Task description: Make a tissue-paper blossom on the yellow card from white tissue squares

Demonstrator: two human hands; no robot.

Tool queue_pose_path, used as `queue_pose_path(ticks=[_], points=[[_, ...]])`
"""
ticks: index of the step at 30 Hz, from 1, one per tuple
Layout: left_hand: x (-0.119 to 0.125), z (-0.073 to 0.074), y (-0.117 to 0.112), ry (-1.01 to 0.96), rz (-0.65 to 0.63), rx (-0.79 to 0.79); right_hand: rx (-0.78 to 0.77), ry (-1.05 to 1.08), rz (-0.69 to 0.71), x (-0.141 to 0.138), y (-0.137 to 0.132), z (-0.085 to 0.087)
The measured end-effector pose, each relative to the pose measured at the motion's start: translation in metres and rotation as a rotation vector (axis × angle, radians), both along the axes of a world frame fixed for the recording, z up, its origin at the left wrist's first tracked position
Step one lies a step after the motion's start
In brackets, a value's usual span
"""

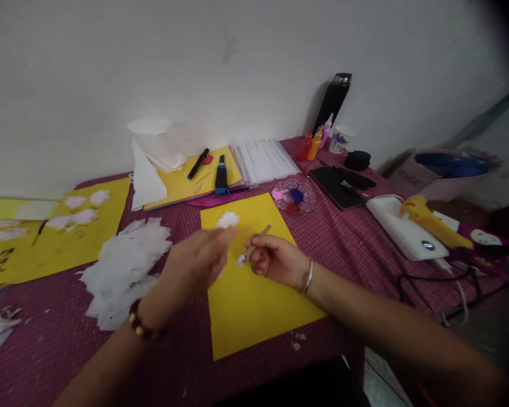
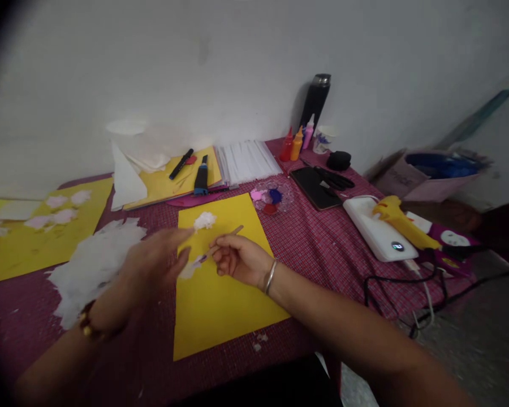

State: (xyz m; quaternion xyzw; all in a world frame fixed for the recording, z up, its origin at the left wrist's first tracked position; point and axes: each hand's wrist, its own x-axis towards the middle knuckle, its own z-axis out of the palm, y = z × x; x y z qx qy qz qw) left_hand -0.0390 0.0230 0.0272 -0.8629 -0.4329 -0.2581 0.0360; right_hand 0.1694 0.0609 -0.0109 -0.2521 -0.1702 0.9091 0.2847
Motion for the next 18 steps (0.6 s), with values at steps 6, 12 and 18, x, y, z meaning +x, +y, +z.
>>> queue_pose_path(ticks=[6, 12, 18], points=[[-0.019, -0.026, 0.085, -0.099, 0.086, -0.515, 0.015, -0.048, -0.218, 0.006, 0.016, -0.002], [-0.022, -0.045, 0.117, -0.432, 0.038, -0.795, 0.194, -0.191, -0.326, 0.004, 0.029, 0.002], [-0.022, -0.044, 0.125, -0.471, 0.081, -0.806, 0.677, -0.529, -0.341, -0.015, 0.04, 0.002]])
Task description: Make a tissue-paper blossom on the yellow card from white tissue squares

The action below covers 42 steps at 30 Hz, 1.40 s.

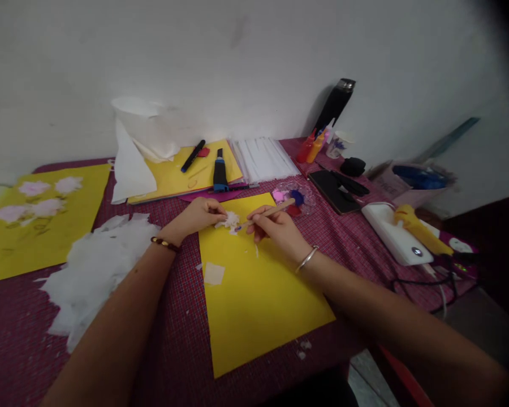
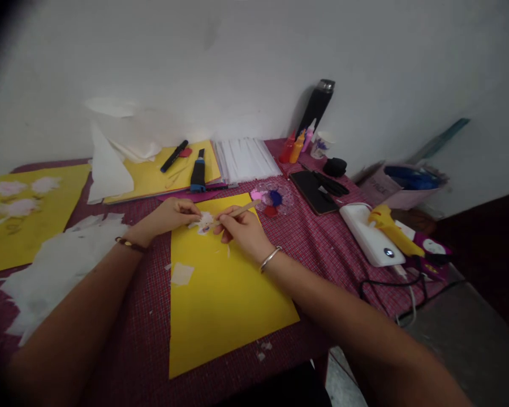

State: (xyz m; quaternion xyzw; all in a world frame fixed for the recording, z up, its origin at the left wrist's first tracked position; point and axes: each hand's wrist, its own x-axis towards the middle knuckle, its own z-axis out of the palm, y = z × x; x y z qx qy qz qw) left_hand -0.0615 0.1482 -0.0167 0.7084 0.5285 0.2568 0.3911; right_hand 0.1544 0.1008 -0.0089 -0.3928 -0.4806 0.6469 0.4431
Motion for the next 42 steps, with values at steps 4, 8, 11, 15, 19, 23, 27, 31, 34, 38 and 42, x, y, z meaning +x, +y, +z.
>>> queue_pose_path(ticks=[4, 8, 11, 15, 19, 23, 27, 31, 34, 38, 42], points=[[0.0, -0.001, -0.001, 0.01, 0.002, 0.008, 0.249, -0.235, 0.03, -0.016, 0.004, -0.009], [0.0, -0.002, -0.001, 0.018, -0.014, 0.037, 0.525, -0.541, 0.046, -0.023, 0.005, -0.012], [0.0, -0.003, -0.001, 0.006, -0.027, 0.05, 0.662, -0.777, 0.06, -0.025, 0.004, -0.007], [0.0, -0.005, 0.0, 0.005, -0.02, 0.069, 0.803, -0.993, 0.11, -0.03, 0.003, 0.002], [-0.002, -0.007, 0.002, -0.032, -0.058, 0.037, 0.929, -1.241, 0.217, -0.042, 0.002, 0.012], [-0.005, -0.009, 0.003, -0.086, -0.13, 0.035, 0.975, -1.389, 0.307, -0.054, 0.004, 0.023], [-0.005, -0.009, 0.003, -0.055, -0.092, 0.039, 0.907, -1.178, 0.281, -0.043, 0.006, 0.033], [-0.001, -0.01, 0.002, 0.037, -0.057, 0.049, 0.515, -0.55, 0.034, -0.009, 0.001, 0.033], [0.001, -0.006, 0.003, 0.048, -0.05, 0.011, 0.138, -0.233, 0.037, 0.012, -0.005, 0.021], [-0.003, 0.011, -0.002, -0.049, -0.014, -0.141, -0.024, -0.07, 0.059, 0.018, -0.012, -0.001], [-0.008, 0.031, -0.036, 0.15, 0.065, -0.011, -0.008, -0.009, 0.08, 0.015, -0.016, -0.015]])
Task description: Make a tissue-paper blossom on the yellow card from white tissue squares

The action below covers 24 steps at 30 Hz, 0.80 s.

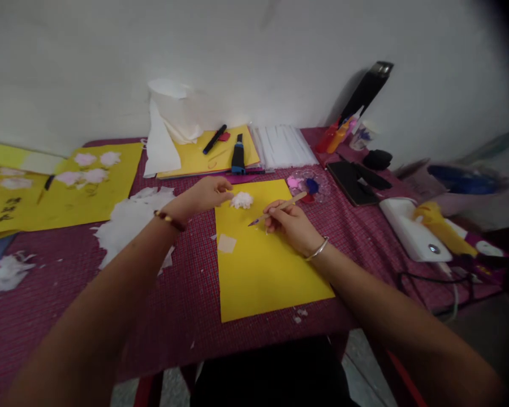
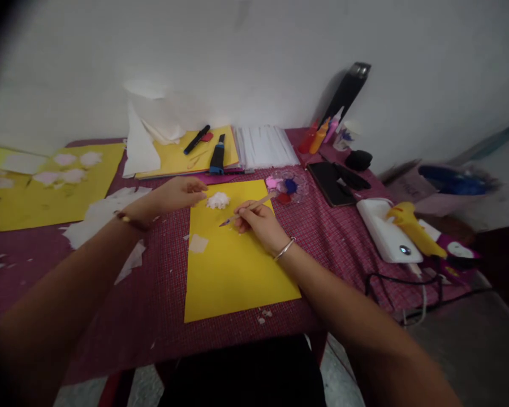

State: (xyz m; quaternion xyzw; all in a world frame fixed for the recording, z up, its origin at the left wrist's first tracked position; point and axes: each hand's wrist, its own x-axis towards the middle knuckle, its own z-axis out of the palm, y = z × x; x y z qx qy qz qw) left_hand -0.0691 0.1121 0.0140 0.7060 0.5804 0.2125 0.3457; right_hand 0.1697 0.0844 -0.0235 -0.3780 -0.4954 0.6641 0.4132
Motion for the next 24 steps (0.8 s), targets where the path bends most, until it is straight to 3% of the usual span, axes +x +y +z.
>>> queue_pose_path(ticks=[4, 8, 11, 17, 24], points=[[0.006, 0.006, -0.054, 0.31, -0.116, -0.017, 0.029, 0.0, 0.094, -0.002, -0.001, -0.004], [0.01, -0.001, -0.081, 0.351, -0.194, 0.015, 0.013, 0.035, 0.109, -0.001, -0.003, -0.003], [0.01, -0.005, -0.084, 0.218, -0.089, -0.063, 0.018, 0.063, 0.08, -0.001, -0.006, -0.002], [0.012, -0.009, -0.094, -0.278, 0.274, -0.148, 0.098, 0.143, 0.095, -0.003, -0.018, 0.0], [0.026, -0.018, -0.101, -0.565, 0.307, -0.067, 0.139, 0.161, 0.136, -0.008, -0.03, 0.008]])
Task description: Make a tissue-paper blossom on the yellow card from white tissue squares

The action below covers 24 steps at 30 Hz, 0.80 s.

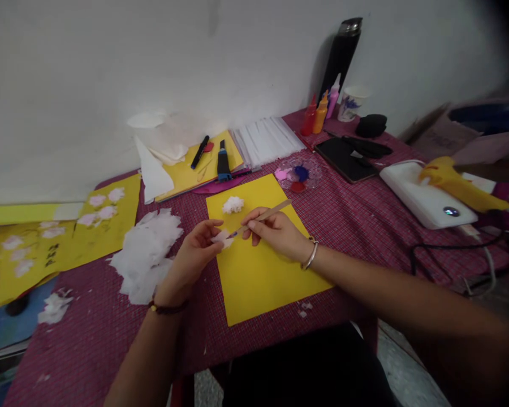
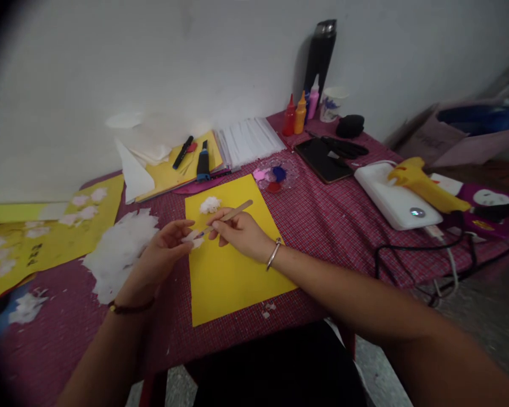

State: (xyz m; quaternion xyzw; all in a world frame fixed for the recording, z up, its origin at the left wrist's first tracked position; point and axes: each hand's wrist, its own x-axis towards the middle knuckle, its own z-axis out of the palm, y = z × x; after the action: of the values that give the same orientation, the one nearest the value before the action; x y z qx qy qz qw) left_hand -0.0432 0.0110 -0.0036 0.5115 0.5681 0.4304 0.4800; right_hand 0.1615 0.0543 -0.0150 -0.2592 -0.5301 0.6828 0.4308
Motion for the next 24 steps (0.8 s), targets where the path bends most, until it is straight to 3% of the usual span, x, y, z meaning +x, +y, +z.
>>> queue_pose_path(ticks=[9, 14, 19, 24], points=[[0.016, 0.008, -0.005, -0.064, 0.031, 0.029, 0.023, -0.043, -0.021, -0.004, -0.004, 0.002], [0.018, 0.013, -0.004, -0.316, 0.153, -0.055, 0.004, -0.014, -0.055, -0.001, -0.001, 0.001], [0.022, 0.01, -0.003, -0.452, 0.196, 0.006, -0.08, 0.066, -0.05, -0.001, -0.001, 0.004], [0.03, 0.003, -0.006, -0.422, 0.196, 0.087, -0.134, 0.082, -0.052, -0.003, -0.004, 0.006]])
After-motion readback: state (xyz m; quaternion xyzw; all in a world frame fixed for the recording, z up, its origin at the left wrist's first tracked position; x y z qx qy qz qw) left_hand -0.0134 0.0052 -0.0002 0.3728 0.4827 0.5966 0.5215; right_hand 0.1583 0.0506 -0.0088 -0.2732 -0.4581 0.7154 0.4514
